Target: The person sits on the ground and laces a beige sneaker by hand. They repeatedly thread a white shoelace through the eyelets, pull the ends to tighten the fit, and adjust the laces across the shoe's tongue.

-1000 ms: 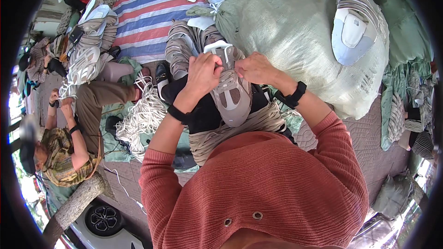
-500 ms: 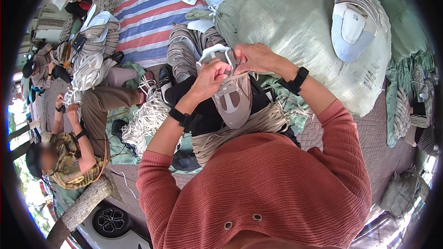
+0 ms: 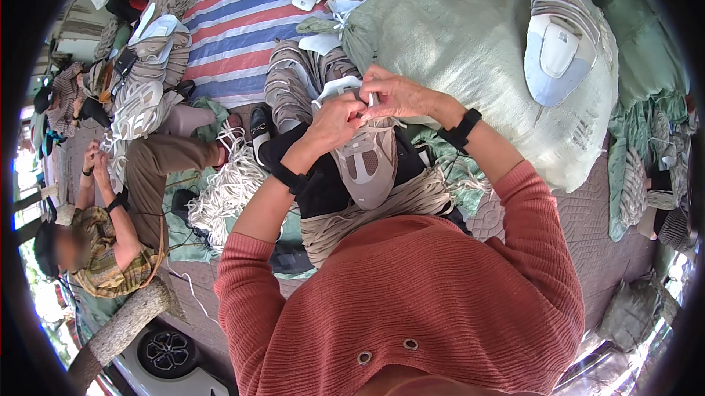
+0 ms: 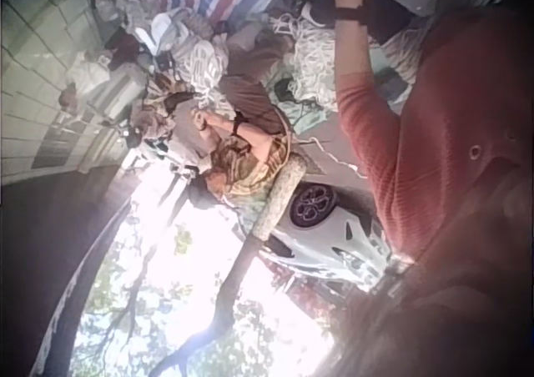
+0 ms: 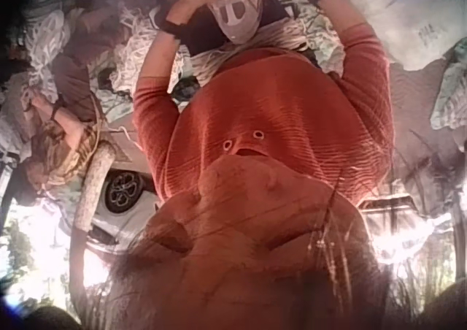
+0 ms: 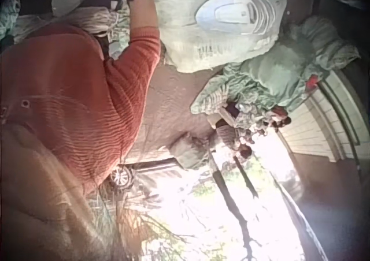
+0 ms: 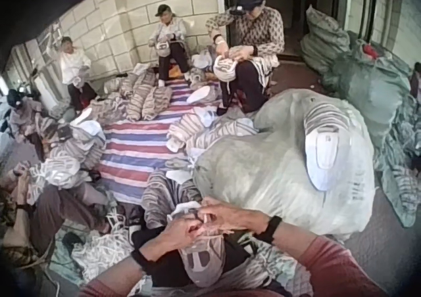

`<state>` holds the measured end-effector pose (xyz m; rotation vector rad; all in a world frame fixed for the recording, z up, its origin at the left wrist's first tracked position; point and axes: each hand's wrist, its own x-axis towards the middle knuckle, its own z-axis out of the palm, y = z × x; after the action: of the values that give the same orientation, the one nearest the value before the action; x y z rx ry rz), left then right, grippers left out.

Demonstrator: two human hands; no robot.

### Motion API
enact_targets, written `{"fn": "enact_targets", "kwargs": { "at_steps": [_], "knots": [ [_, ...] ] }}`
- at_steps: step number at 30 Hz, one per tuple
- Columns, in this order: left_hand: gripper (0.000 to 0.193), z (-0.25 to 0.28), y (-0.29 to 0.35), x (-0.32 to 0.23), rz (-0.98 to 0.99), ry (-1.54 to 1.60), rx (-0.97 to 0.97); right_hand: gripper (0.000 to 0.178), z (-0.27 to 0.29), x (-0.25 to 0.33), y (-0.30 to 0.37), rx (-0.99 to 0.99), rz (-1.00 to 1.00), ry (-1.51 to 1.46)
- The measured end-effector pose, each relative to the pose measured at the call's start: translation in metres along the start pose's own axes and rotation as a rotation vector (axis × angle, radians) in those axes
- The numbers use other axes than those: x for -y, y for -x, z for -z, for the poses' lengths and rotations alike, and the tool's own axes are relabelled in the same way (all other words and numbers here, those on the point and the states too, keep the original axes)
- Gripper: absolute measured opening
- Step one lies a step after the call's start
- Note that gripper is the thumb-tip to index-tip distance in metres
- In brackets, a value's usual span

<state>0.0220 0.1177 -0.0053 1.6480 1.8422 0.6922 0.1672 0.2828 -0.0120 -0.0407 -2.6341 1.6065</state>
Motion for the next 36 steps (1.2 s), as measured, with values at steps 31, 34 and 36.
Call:
{"fn": "enact_targets", "kwargs": {
  "at_steps": [31,34,36],
  "knots": [
    [0.017,0.288,0.210,0.110,0.157,0.071,-1.507,0.008,-0.001,0.057,-0.017,0.206,0.288,0.684],
    [0.012,0.273,0.196,0.091,0.179,0.231,-1.430,0.006,-0.012,0.072,-0.034,0.434,0.115,0.458],
    [0.014,0.259,0.182,0.086,0.223,0.301,-1.378,0.006,-0.010,0.071,-0.036,0.638,0.001,0.079]
  ]
}}
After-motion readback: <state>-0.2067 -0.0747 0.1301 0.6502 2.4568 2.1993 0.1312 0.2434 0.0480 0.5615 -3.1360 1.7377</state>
